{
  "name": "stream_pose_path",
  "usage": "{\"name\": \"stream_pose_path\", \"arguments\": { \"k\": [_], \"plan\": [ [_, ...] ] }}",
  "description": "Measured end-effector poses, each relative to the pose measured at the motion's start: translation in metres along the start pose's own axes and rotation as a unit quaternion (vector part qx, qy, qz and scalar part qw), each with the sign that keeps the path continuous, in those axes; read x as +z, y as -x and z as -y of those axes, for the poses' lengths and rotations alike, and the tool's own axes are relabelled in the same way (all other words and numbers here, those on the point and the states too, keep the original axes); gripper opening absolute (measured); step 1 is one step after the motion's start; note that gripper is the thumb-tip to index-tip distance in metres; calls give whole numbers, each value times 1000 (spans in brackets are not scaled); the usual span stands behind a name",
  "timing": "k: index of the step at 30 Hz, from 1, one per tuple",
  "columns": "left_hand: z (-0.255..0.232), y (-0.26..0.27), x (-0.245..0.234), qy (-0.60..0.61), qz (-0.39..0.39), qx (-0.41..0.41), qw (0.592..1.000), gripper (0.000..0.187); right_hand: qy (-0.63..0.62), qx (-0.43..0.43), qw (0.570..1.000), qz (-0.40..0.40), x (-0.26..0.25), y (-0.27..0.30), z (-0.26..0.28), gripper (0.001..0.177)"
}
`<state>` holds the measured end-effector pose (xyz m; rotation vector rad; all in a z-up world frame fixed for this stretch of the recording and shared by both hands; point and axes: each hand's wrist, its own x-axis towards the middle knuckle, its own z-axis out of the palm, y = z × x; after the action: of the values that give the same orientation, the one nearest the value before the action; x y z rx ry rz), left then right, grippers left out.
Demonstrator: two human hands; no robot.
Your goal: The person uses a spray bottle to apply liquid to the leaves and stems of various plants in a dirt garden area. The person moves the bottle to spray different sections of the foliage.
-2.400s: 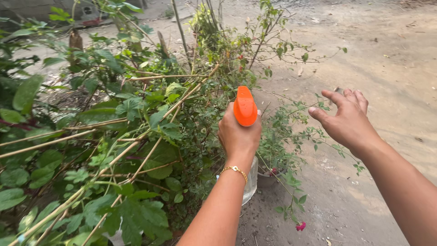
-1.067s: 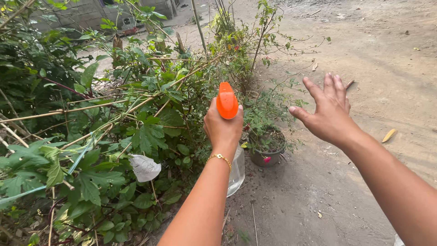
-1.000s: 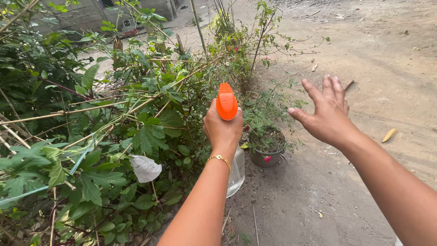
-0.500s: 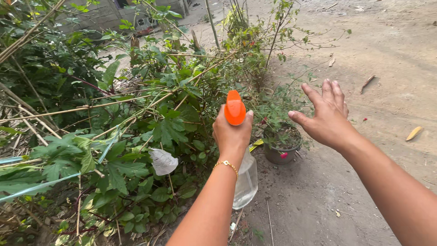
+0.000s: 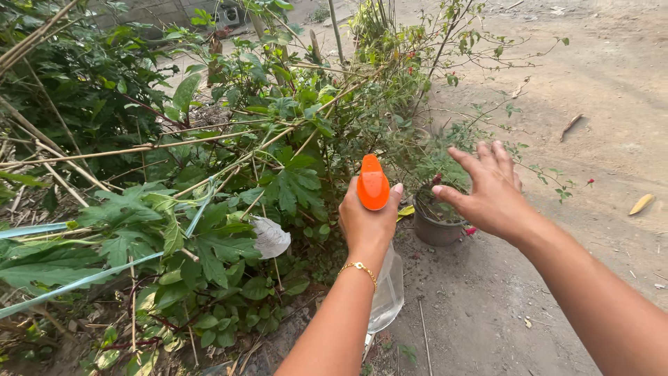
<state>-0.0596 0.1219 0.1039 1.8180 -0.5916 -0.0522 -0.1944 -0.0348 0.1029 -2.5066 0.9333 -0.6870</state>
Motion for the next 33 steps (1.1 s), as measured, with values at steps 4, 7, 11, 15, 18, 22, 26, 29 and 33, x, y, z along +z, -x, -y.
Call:
{"name": "stream_pose_path", "arguments": {
  "k": [4,7,11,15,18,22,26,29,33],
  "plan": [
    [3,-1,-6,-7,-11,14,1000,37,29,-4,999,30,9,1,17,85],
    [6,-3,-12,-4,0,4,1000,35,37,-30,997,53,15,1,37,86],
    [6,-6,-14,38,-4,28,999,41,-69,-39,988,135,18,8,71,97],
    [6,-11,-16,74,5,83,994,37,-311,-55,932,177,15,15,99,98],
    [8,-17,-17,66,47,114,990,38,-315,7,930,190,16,14,105,74],
    [9,-23,-7,70,72,144,984,51,-389,17,907,163,27,17,106,65],
    [17,-26,-3,73,121,162,977,59,-387,21,913,127,31,22,109,60],
    [19,-29,-1,92,150,178,968,72,-423,14,899,117,29,21,110,60],
    [14,-33,-7,49,219,162,961,81,-479,-22,870,117,26,20,106,58]
  ]
}}
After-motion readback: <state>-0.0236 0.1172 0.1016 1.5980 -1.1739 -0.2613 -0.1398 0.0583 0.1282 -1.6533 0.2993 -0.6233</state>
